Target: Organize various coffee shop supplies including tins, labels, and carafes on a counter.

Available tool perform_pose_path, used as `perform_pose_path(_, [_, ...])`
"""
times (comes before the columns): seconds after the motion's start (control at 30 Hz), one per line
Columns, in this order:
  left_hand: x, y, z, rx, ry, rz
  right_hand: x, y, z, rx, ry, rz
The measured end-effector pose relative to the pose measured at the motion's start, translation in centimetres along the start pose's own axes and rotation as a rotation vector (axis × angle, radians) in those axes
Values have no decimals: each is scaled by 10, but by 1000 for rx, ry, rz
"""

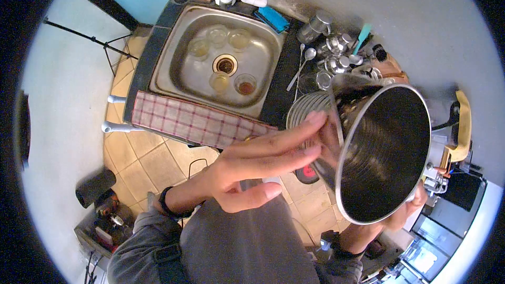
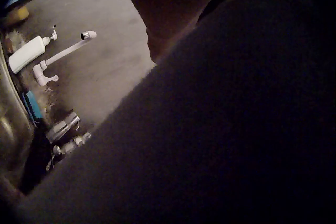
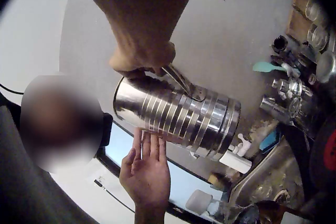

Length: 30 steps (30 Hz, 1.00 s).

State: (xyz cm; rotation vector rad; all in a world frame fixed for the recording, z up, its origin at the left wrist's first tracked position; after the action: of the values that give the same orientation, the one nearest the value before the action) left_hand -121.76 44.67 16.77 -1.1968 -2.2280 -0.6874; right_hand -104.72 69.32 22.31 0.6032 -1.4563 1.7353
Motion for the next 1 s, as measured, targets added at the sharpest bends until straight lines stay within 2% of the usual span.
perform_pose_path(0.03, [4,2,-3,11,31,18,0,-3,5,-237,-84,-48])
perform_pose_path(0.07, [8,4,-5,2,34,27,2,-9,0,-249,-80,-52])
perform_pose_path(0.13, [13,9,-7,23,26,53,2,-8,-41,1002,543,-74])
perform_pose_path(0.17, [13,11,-11,10,29,66,1,-11,-40,987,543,-87])
perform_pose_path(0.23, [10,7,-10,77,-87,19,2,-22,-24,441,525,-180])
perform_pose_path(0.27, [9,5,-11,184,-62,15,1,-39,-21,149,513,-227])
perform_pose_path(0.3, [4,4,-9,64,-110,-116,-7,-55,-31,43,326,-123])
perform_pose_path(0.33, [1,2,-7,147,-27,-178,-11,-70,-37,-51,349,-170])
perform_pose_path(0.4, [-8,0,-12,302,-57,-242,-7,-83,-63,1177,576,-207])
perform_pose_path(0.43, [-16,2,-12,314,-73,-407,-7,-96,-67,1127,589,-257])
perform_pose_path(0.47, [-23,0,-15,349,-67,-444,1,-96,-42,875,761,-622])
perform_pose_path(0.53, [-30,2,-22,379,-59,-467,-7,-123,-52,775,792,-711])
perform_pose_path(0.57, [-32,7,-29,432,-22,-525,-11,-137,-63,794,767,-641])
perform_pose_path(0.6, [-34,11,-36,487,17,-585,-22,-155,-78,791,769,-657])
perform_pose_path(0.63, [-35,16,-36,492,22,-573,-29,-163,-92,823,723,-522])
perform_pose_path(0.67, [-34,26,-40,394,129,-465,-36,-170,-100,849,674,-388])
perform_pose_path(0.7, [-33,41,-44,297,231,-356,-39,-168,-95,595,764,-657])
perform_pose_path(0.73, [-33,56,-43,305,232,-346,-54,-175,-116,679,711,-601])
perform_pose_path(0.8, [-31,97,-38,233,265,-254,-81,-177,-152,838,626,-339])
perform_pose_path(0.83, [-25,120,-31,251,145,-148,-83,-168,-155,903,626,-289])
perform_pose_path(0.87, [-19,142,-23,272,26,-43,-100,-161,-164,563,839,-490])
perform_pose_path(0.93, [-13,186,11,284,-278,112,-127,-146,-190,626,813,-354])
perform_pose_path(1.0, [-22,223,65,270,-443,202,-164,-131,-226,500,797,-174])
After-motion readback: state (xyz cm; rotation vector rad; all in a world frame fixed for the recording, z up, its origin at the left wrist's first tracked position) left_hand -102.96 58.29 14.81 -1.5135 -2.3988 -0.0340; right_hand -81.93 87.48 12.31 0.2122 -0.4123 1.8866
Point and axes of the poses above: each hand's wrist, its own x-axis towards the middle knuckle, its own y-axis out of the palm, z = x × y, the point moved 6 cm from there along x, towards the middle knuckle, and after that the axes turned 3 degrees about -x, right-handed, at the moved point
